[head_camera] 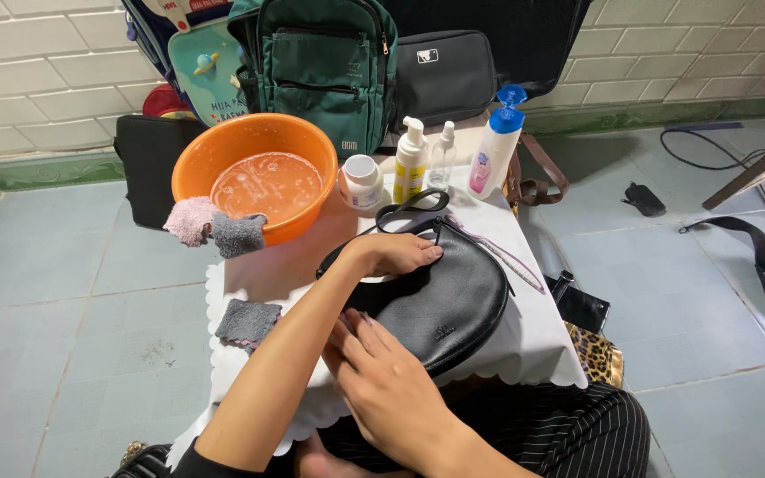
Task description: Clean and condition a leather handbag using various cleaning solutions and a brush.
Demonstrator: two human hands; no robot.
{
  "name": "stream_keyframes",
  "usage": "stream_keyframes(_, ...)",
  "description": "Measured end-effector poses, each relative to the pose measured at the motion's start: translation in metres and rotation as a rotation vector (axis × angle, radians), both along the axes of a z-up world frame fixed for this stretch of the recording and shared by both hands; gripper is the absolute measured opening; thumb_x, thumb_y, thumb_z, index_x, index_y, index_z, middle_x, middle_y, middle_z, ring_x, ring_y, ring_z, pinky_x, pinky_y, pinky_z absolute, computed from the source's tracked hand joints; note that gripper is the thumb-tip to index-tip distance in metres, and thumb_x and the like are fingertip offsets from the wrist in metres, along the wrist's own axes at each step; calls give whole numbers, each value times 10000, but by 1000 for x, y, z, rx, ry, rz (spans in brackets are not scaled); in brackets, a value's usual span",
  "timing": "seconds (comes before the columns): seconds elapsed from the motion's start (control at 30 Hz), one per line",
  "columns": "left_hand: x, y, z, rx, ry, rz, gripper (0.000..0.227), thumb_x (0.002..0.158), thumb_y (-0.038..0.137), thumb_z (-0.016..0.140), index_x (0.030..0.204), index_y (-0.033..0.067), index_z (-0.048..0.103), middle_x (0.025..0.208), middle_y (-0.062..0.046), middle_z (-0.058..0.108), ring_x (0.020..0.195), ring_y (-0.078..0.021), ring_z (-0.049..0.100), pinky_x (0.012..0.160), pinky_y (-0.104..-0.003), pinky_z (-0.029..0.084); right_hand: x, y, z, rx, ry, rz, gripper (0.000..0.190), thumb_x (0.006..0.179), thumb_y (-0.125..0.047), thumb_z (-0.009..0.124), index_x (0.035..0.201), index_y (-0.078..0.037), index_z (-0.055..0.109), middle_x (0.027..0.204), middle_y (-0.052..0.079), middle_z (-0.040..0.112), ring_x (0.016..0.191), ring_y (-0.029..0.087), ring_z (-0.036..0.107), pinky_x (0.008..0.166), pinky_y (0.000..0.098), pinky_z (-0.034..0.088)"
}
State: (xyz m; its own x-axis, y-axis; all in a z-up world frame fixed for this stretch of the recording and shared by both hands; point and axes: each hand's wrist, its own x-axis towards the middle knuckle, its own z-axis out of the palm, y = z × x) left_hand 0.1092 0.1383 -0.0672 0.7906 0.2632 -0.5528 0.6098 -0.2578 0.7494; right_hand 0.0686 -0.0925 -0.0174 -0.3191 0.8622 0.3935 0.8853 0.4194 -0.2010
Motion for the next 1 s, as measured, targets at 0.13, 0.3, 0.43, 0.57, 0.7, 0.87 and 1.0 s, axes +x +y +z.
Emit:
stream_keyframes(0.13,14,11,-29,147,-18,-135,479,1064,480,395,1151,68,623,856,-55,605,750,-185,528,686,-385,494,19,-31,-10,102,56,26,467,880,-113,612,1324,32,621,1477,248,514,1379,435,488,1147,508,383)
stream_keyframes(0.3,28,19,-61,256,-147,-230,481,1057,479,416,1139,68,653,954,-68,678,847,-181,602,800,-385,513,46,-58,-20,99,266,63,506,854,25,604,1359,-9,621,1377,178,668,1299,353,656,1105,437,504)
stream_keyframes(0.43,30,22,-66,331,-208,-203,474,1041,487,430,1115,80,661,982,-87,700,847,-183,621,807,-381,508,45,-73,-21,-224,1149,-297,448,947,38,610,1394,2,621,1188,176,778,1066,300,754,927,382,593)
stream_keyframes(0.57,6,1,-23,328,-273,-98,504,1064,471,460,997,26,685,857,-144,693,789,-220,596,758,-418,521,46,-62,-8,-307,1543,-508,447,967,-2,545,1407,-31,615,1141,242,800,994,294,782,791,437,671)
stream_keyframes(0.7,-28,-32,25,441,-426,287,395,1006,411,554,926,57,711,753,-123,685,718,-280,635,684,-453,500,42,-54,0,-146,1840,-431,355,975,-20,497,1294,94,603,1283,225,706,1048,322,737,803,459,632)
stream_keyframes(0.87,-111,-106,102,535,-765,466,321,1004,330,578,978,33,697,825,-131,724,768,-256,690,732,-385,526,40,-50,-1,-45,1771,-423,360,961,1,508,1296,110,584,1367,179,680,1141,273,710,939,396,598)
stream_keyframes(1.0,-159,-156,110,225,-805,404,334,938,329,683,1078,26,676,959,-105,755,907,-193,725,826,-332,575,30,-44,1,-166,1817,-362,408,983,-12,539,1373,85,607,1275,226,700,1104,231,694,957,354,552)
